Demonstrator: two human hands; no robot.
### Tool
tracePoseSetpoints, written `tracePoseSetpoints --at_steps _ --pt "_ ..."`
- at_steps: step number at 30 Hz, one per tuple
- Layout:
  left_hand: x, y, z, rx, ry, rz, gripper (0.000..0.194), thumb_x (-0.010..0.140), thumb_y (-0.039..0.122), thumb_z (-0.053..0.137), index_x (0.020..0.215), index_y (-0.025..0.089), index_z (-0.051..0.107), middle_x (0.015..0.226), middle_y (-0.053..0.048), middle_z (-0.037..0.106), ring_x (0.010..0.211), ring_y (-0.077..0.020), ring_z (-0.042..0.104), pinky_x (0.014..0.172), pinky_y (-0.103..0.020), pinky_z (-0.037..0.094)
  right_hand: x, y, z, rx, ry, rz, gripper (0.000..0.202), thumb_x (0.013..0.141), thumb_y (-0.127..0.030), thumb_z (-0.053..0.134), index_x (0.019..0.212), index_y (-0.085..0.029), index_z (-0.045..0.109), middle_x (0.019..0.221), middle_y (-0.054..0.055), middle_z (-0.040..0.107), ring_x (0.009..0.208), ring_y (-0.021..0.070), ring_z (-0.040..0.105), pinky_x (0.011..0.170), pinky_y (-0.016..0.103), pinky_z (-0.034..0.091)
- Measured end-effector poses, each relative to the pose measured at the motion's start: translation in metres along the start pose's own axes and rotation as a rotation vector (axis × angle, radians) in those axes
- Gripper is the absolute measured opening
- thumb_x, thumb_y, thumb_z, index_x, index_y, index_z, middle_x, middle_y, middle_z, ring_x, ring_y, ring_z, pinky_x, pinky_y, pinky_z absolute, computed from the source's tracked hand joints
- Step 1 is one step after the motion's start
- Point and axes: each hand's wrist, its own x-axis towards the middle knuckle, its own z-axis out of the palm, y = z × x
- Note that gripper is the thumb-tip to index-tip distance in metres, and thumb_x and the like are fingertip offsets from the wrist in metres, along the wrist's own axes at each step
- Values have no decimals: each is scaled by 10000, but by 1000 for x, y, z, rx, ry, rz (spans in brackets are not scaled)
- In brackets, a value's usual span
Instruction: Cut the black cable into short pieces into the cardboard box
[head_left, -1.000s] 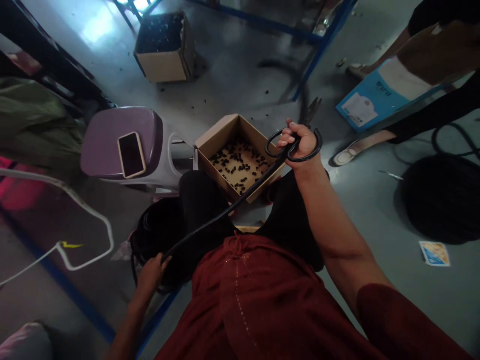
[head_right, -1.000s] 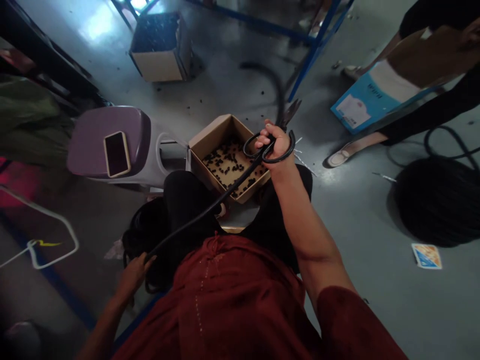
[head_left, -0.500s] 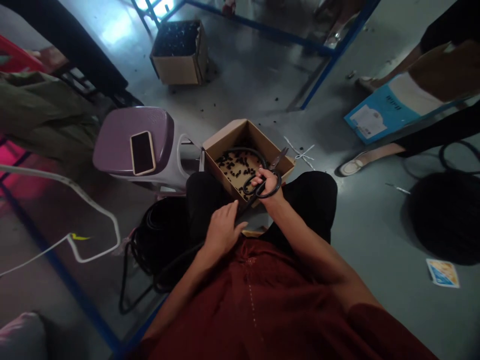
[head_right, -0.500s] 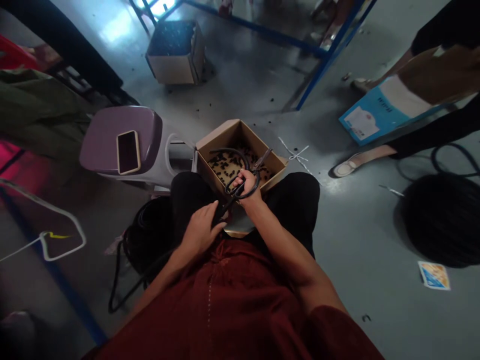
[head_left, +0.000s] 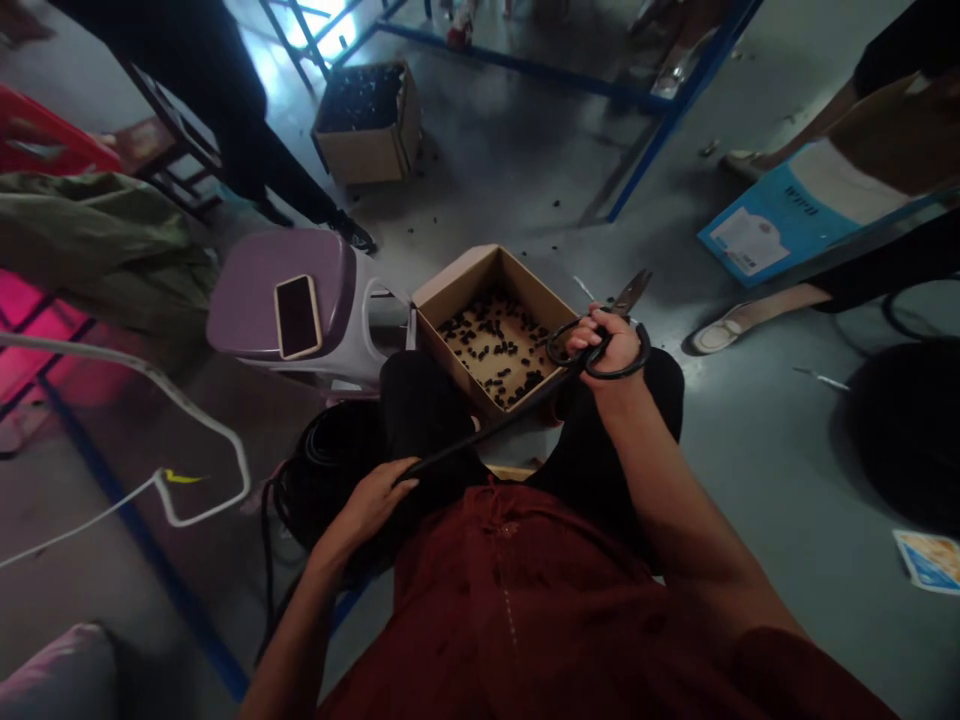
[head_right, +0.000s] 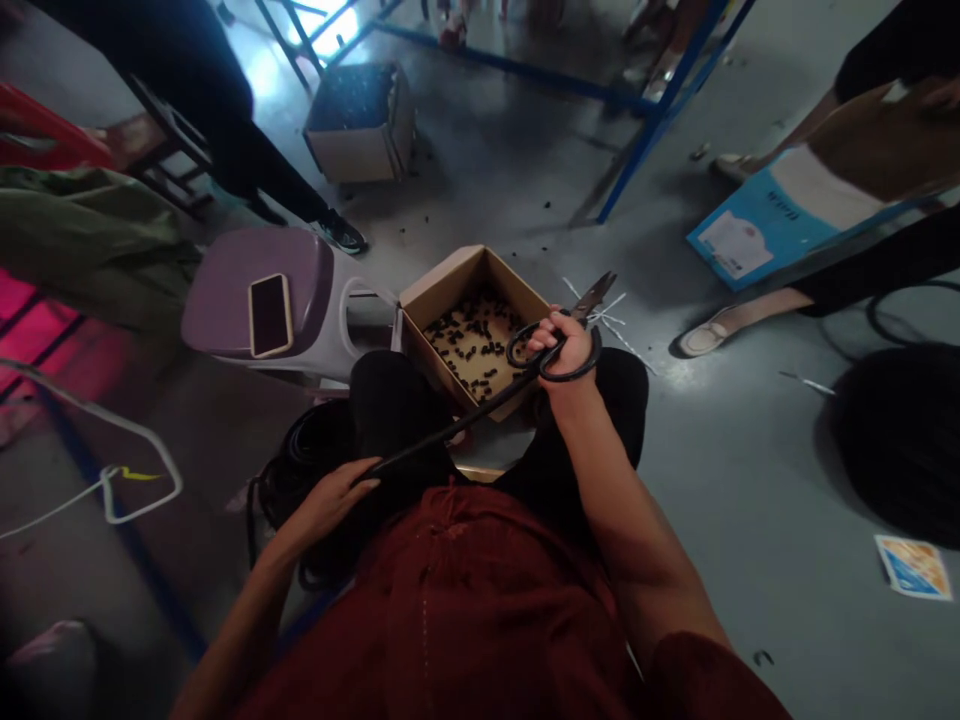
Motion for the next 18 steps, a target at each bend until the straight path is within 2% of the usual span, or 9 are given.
tracePoseSetpoints --at_steps 1,3,4,7,8,10,13,15,18 --pt "4 5 0 38 47 -9 373 853 290 465 1196 181 560 1161 -87 621 1077 -214 567 958 -355 425 -1 6 2 -19 16 -33 83 765 -136 501 793 -199 455 537 -96 366 361 10 280 356 129 297" --pt "21 31 6 58 148 -5 428 837 245 486 1257 167 508 1171 -112 605 1073 -219 562 957 -387 428 -6 22 10 -47 61 -111 130 734 -155 545 803 -204 447 538 -103 361 363 10 279 355 130 289" --pt "33 49 11 23 181 32 463 840 241 485 1293 152 468 1197 -126 586 1091 -218 551 961 -388 429 -8 31 15 -48 80 -147 151 720 -163 560 806 -206 442 539 -106 358 367 10 283 360 131 297" --pt "73 110 32 -69 277 253 596 829 216 497 1391 123 321 1337 -157 473 1215 -231 461 1027 -393 379 -14 52 29 -44 82 -196 187 685 -165 564 815 -209 437 544 -108 359 381 12 304 378 134 325" --pt "85 126 38 -87 306 315 608 838 187 469 1411 126 278 1367 -159 441 1245 -227 433 1031 -385 377 -16 55 32 -46 77 -207 196 676 -160 558 823 -211 438 545 -108 362 384 13 311 380 135 330" --pt "105 149 45 -71 352 348 586 862 147 396 1428 150 247 1361 -154 446 1230 -229 451 988 -376 415 -16 56 35 -46 75 -237 218 664 -152 549 842 -217 440 545 -109 364 385 16 315 381 137 334" --pt "119 157 46 12 340 311 527 899 203 367 1421 200 295 1236 -129 556 1090 -232 559 876 -343 474 -14 50 31 -22 67 -260 240 659 -142 551 854 -219 433 544 -111 366 388 19 325 388 141 344" --pt "120 152 41 11 324 289 517 898 291 416 1406 240 338 1188 -104 596 1019 -226 595 849 -324 478 -12 45 26 -9 54 -241 242 658 -140 558 846 -218 427 548 -111 378 394 19 342 399 143 356" --pt "115 136 30 -133 290 314 485 872 344 474 1352 288 427 1221 -57 594 1033 -209 588 878 -310 459 -11 41 16 -36 21 -205 255 658 -153 580 857 -218 434 570 -104 423 425 26 408 440 157 408"
